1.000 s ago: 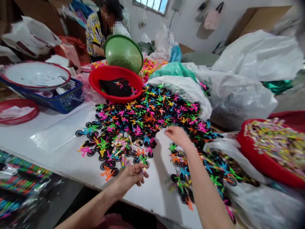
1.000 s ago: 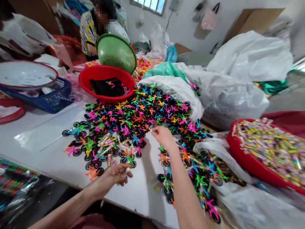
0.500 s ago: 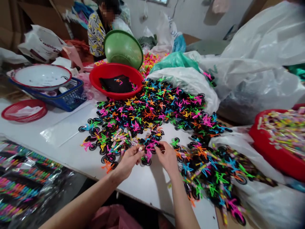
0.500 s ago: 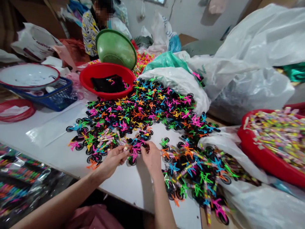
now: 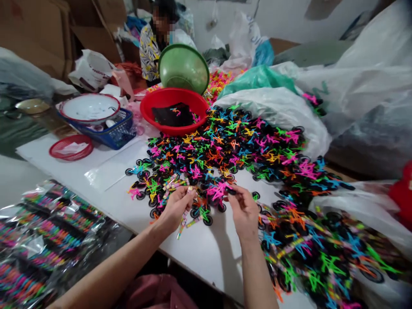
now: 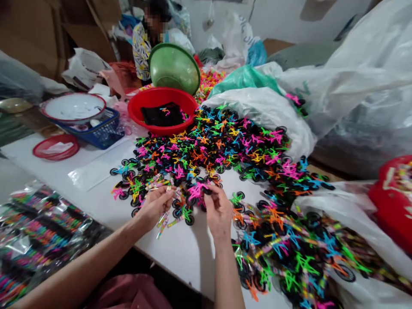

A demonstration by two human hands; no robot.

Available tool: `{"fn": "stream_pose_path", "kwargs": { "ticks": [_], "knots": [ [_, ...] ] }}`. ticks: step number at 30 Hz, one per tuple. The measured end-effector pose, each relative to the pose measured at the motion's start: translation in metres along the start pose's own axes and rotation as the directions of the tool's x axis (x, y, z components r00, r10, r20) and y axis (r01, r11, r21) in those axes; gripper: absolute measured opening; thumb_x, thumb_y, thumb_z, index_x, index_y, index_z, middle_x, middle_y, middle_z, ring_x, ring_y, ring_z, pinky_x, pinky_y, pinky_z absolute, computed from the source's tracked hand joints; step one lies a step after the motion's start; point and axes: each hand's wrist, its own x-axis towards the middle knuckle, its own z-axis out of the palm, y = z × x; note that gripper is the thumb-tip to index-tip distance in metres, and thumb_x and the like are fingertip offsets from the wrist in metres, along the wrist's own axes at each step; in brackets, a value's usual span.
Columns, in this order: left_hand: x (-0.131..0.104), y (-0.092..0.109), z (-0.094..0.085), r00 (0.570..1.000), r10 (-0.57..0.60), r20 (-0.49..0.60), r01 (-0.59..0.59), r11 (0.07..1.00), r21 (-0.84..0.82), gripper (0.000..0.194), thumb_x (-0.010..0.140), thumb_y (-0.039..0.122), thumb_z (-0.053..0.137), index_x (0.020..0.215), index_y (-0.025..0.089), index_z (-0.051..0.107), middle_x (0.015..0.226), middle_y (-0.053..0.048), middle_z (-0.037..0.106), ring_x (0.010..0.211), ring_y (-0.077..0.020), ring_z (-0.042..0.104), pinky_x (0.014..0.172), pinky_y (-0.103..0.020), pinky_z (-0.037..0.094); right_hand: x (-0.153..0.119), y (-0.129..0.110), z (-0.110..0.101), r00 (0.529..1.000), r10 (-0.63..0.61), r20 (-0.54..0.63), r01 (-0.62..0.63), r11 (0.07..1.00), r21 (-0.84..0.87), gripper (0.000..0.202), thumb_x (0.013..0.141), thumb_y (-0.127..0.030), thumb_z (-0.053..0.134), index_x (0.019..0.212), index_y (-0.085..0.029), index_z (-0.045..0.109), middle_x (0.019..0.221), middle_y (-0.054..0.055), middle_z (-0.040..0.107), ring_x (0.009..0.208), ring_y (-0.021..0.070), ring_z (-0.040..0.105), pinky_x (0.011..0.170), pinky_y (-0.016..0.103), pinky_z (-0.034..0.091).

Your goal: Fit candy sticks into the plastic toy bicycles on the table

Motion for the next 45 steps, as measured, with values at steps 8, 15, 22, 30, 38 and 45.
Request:
{"fn": "stream_pose_path", "kwargs": {
  "ticks": [8, 15, 22, 30, 38, 45],
  "knots": [
    [0.015, 0.004, 0.024, 0.932, -0.285, 0.223, 0.337, 0.909, -0.245, 0.03, 0.072, 0.037, 0.067, 0.089, 0.013, 0.059, 0.069, -0.001, 0.058, 0.058, -0.0099, 0.054, 0.053, -0.021, 0.042, -0.021, 0.012, 0.009, 0.963, 0.12, 0.239, -0.187, 0.942, 0.279, 0.024, 0.08, -0.037, 0.058, 0.096, -0.02, 0.058, 0.082, 0.003, 0.063, 0.07, 0.0154, 0.059, 0.067, 0.031, 0.051],
    [0.016, 0.009, 0.014, 0.991, -0.077, 0.108, 0.107, 0.944, -0.312, 0.037, 0.073, 0.029, 0.067, 0.106, 0.017, 0.055, 0.085, -0.002, 0.063, 0.046, -0.0019, 0.039, 0.043, -0.017, 0.029, -0.023, 0.02, 0.0, 0.942, 0.128, 0.312, -0.234, 0.913, 0.333, 0.022, 0.082, -0.035, 0.056, 0.097, -0.02, 0.059, 0.085, 0.003, 0.063, 0.074, 0.0148, 0.058, 0.07, 0.028, 0.048],
    [-0.002, -0.015, 0.009, 0.948, -0.225, 0.224, 0.228, 0.974, 0.013, 0.034, 0.071, 0.044, 0.065, 0.079, 0.013, 0.055, 0.05, 0.006, 0.047, 0.037, -0.0032, 0.032, 0.036, -0.018, 0.02, -0.016, 0.016, 0.002, 0.93, 0.063, 0.362, -0.118, 0.984, 0.131, 0.022, 0.084, -0.034, 0.051, 0.098, -0.02, 0.061, 0.085, 0.003, 0.063, 0.075, 0.016, 0.059, 0.07, 0.029, 0.048],
    [-0.005, -0.016, 0.023, 1.0, -0.01, 0.015, 0.009, 0.997, 0.071, 0.029, 0.074, 0.041, 0.064, 0.081, 0.015, 0.054, 0.051, 0.007, 0.042, 0.043, -0.0042, 0.034, 0.042, -0.016, 0.026, -0.056, -0.023, 0.001, 0.981, -0.113, 0.159, 0.17, 0.897, -0.409, 0.041, 0.081, -0.032, 0.056, 0.12, -0.023, 0.051, 0.119, 0.01, 0.053, 0.107, 0.0239, 0.051, 0.087, 0.04, 0.047],
    [-0.01, -0.016, 0.017, 0.982, -0.057, 0.182, 0.052, 0.998, 0.03, 0.038, 0.071, 0.037, 0.067, 0.098, 0.014, 0.055, 0.063, 0.005, 0.048, 0.05, -0.0049, 0.037, 0.047, -0.018, 0.027, -0.066, -0.01, 0.008, 0.99, 0.118, 0.073, -0.118, 0.993, 0.005, 0.024, 0.085, -0.034, 0.052, 0.105, -0.021, 0.057, 0.092, 0.005, 0.062, 0.082, 0.0179, 0.058, 0.074, 0.032, 0.049],
    [-0.011, -0.017, 0.014, 0.95, -0.096, 0.296, 0.059, 0.989, 0.133, 0.031, 0.071, 0.041, 0.066, 0.071, 0.013, 0.052, 0.05, 0.007, 0.04, 0.045, -0.0048, 0.032, 0.045, -0.02, 0.022, -0.069, -0.003, -0.01, 0.876, 0.375, 0.304, -0.483, 0.708, 0.515, 0.028, 0.077, -0.039, 0.062, 0.1, -0.022, 0.062, 0.094, 0.005, 0.065, 0.085, 0.02, 0.06, 0.068, 0.032, 0.051]
  ]
}}
